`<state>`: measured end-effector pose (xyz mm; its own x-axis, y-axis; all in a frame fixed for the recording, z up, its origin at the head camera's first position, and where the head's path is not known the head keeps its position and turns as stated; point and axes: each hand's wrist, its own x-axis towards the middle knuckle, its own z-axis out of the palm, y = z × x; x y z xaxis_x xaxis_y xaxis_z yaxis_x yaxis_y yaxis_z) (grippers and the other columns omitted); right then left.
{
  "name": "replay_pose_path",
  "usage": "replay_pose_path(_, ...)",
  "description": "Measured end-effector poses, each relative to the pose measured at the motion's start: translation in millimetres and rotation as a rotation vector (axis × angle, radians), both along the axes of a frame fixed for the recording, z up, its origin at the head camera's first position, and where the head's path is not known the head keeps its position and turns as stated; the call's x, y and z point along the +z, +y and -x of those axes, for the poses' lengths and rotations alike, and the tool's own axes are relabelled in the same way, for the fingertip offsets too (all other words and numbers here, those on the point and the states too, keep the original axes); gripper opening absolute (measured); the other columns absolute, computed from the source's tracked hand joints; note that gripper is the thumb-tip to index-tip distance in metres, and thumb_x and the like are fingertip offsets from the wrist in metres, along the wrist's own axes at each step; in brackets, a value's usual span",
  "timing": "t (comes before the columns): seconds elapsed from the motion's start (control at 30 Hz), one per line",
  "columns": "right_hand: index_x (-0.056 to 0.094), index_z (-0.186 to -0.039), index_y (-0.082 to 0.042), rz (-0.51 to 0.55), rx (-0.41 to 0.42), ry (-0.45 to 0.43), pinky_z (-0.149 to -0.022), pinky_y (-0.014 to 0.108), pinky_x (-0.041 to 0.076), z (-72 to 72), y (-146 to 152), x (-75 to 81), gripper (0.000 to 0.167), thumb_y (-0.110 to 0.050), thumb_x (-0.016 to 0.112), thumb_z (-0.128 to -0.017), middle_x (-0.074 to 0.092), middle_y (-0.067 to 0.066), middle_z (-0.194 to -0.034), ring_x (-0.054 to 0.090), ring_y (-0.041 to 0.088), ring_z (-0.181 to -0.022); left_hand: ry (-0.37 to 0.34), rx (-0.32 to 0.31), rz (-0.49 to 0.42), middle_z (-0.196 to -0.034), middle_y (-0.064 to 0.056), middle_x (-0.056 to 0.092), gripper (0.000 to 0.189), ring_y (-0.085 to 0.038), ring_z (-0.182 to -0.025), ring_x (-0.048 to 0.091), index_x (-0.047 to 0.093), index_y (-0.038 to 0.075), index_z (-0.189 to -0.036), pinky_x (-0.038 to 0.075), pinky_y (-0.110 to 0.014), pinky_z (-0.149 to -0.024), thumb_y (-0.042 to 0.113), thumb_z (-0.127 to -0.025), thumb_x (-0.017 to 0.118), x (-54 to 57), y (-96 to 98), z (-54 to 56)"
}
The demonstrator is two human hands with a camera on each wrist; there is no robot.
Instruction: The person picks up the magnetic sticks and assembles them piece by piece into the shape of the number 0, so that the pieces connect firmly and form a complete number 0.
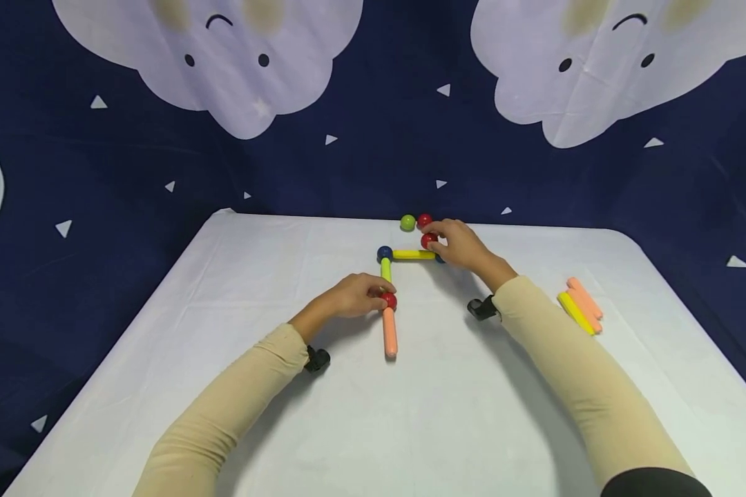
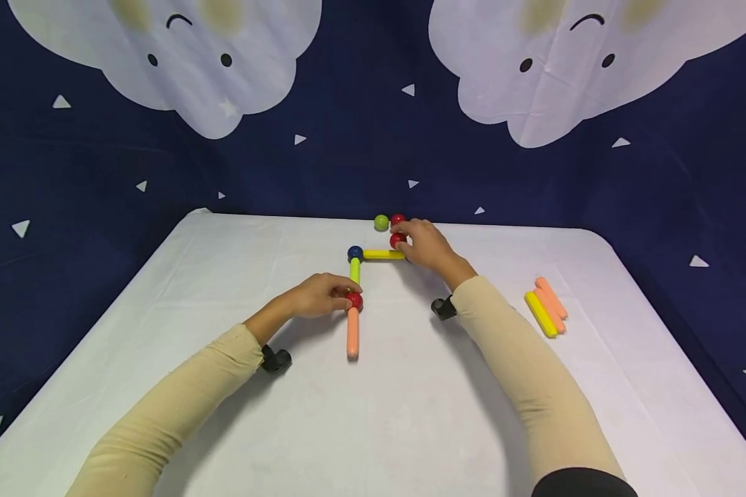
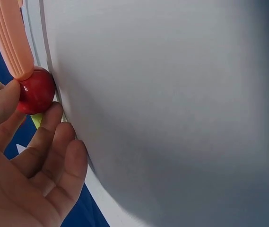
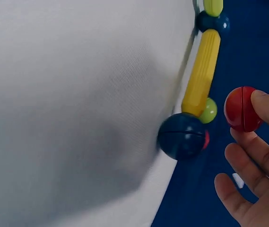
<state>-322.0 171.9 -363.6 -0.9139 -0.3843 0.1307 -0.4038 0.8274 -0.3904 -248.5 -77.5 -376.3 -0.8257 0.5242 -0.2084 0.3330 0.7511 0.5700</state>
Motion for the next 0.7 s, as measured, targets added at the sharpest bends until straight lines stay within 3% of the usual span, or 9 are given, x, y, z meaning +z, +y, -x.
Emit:
replay_pose_path(0.3, 0.065, -0.126, -0.005, 0.036, 0.124, 0.077, -0.104, 0.051, 0.043, -23.7, 5.6, 2.2, 0.032, -0.012, 0.065, -0.094, 0.068, 0.015, -0.12, 0.058, 0.033, -0.113, -0.009, 0.013, 0.012, -0.123, -0.008, 0.068, 0.033, -0.02, -0.108, 0.059, 0.065, 0.02, -0.13, 0.048, -0.038, -0.094, 0.023, -0.097, 0.063, -0.8, -0.7, 5.5)
replay_pose_path(0.7, 0.066, -0.125, -0.008, 0.022, 0.196, 0.049, -0.101, 0.049, 0.047, -57.1, 0.5, 4.0, 0.033, -0.014, 0.068, -0.093, 0.067, 0.012, -0.12, 0.059, 0.031, -0.112, -0.017, 0.005, -0.009, -0.123, -0.009, 0.067, 0.033, -0.02, -0.108, 0.059, 0.065, 0.019, -0.129, 0.048, -0.037, -0.094, 0.022, -0.096, 0.064, -1.4, -2.3, 9.7)
